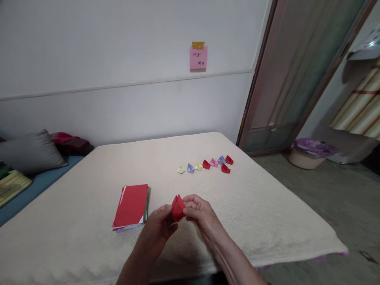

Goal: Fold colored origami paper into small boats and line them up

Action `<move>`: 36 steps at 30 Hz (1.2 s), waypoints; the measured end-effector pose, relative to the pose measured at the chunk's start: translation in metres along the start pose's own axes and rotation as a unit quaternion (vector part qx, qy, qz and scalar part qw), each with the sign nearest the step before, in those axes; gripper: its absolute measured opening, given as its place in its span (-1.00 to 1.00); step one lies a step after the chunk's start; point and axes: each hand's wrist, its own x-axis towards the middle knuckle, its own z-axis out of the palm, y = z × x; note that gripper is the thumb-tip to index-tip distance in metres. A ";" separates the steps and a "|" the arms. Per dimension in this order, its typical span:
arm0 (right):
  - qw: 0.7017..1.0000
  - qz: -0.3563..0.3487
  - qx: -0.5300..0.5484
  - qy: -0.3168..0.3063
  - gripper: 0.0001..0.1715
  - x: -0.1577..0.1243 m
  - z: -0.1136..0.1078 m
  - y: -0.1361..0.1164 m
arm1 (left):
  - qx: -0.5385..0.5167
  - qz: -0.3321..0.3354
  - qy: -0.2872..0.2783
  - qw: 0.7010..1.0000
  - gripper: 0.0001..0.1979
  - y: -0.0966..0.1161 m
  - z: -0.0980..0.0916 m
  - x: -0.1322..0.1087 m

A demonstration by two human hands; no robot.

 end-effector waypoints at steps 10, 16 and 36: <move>0.999 -0.021 0.025 0.013 -0.70 -0.001 0.006 0.006 | -0.014 -0.042 -0.059 0.997 -0.79 0.010 0.012 -0.009; 0.966 -0.144 -0.211 0.047 -0.60 -0.004 0.005 -0.001 | 0.022 -0.024 -0.073 0.997 -0.79 0.012 0.006 -0.008; 0.789 -0.395 -0.471 0.022 -0.84 -0.018 0.012 -0.005 | 0.234 0.107 -0.029 0.966 -0.54 0.016 0.012 -0.007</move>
